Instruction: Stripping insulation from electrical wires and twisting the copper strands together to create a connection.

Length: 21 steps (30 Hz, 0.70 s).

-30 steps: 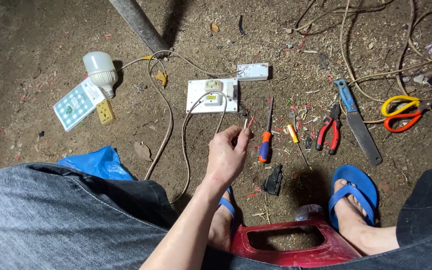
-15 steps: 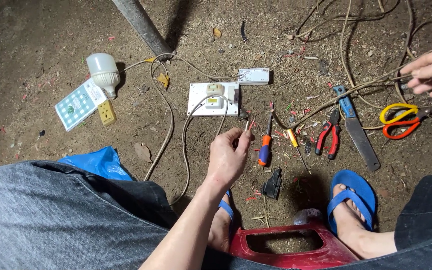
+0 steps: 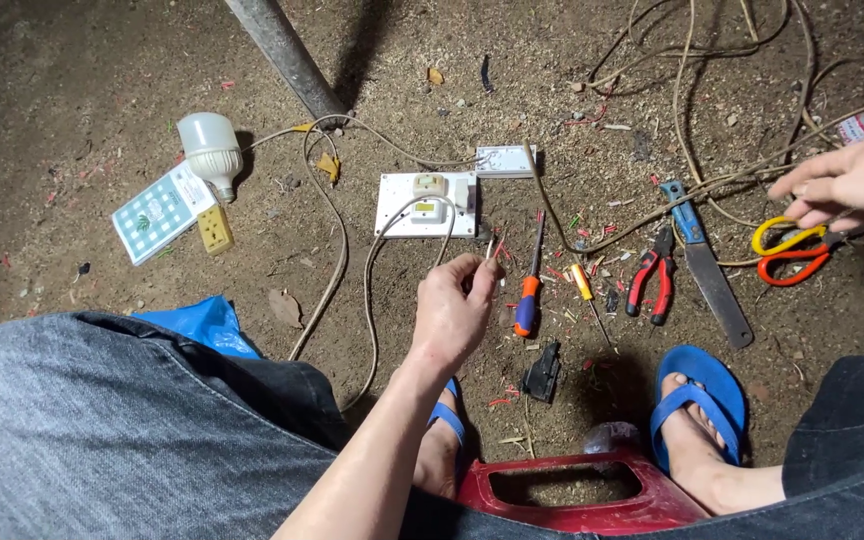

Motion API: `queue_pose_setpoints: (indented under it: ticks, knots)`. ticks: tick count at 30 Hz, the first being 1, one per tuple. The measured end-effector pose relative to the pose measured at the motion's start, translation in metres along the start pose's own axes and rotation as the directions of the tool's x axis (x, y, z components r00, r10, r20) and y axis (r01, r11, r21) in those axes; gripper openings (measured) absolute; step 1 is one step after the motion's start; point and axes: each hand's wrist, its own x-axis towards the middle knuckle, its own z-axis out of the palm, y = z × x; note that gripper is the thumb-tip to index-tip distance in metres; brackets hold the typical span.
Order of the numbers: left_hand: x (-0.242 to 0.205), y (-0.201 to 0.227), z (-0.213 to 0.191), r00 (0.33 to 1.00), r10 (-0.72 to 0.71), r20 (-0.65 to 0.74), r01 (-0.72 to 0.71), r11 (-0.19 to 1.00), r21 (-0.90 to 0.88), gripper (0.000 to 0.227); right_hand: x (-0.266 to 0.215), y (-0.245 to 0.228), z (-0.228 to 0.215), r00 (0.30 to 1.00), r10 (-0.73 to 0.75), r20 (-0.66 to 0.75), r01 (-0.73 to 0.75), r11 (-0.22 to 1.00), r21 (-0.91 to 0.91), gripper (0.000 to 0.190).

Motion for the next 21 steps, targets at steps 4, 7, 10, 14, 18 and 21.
queue_pose_setpoints:
  ticks: [4,7,10,14,18,21]
  knots:
    - [-0.002,0.002,-0.001,1.000,0.023,-0.009,-0.023,1.000,-0.020,0.026,-0.002,0.007,0.009,0.998,0.028,0.061,-0.029,0.999,0.014,0.037]
    - [-0.001,0.002,-0.001,1.000,0.005,-0.008,-0.005,1.000,-0.002,0.027,-0.021,0.003,0.014,0.987,-0.085,0.133,0.097,0.991,-0.091,0.044]
    - [0.001,0.001,-0.002,0.997,0.069,-0.026,-0.068,0.998,0.006,0.027,-0.053,-0.016,0.019,0.999,-0.007,0.040,0.013,0.987,-0.162,0.066]
    - [0.009,0.011,-0.010,0.998,0.022,-0.060,-0.027,0.996,-0.080,0.027,-0.030,0.004,0.009,0.991,-0.079,0.106,0.086,0.994,-0.066,0.049]
    - [0.071,-0.018,-0.020,0.955,-0.028,-0.294,0.099,0.969,0.228,0.044,-0.090,-0.028,-0.016,0.971,-0.238,0.038,0.239,0.970,-0.043,0.037]
    - [0.074,-0.007,-0.029,0.930,-0.251,-0.269,0.283,0.955,0.090,0.034,-0.152,-0.046,-0.023,0.979,-0.199,-0.046,0.199,0.980,-0.005,0.036]
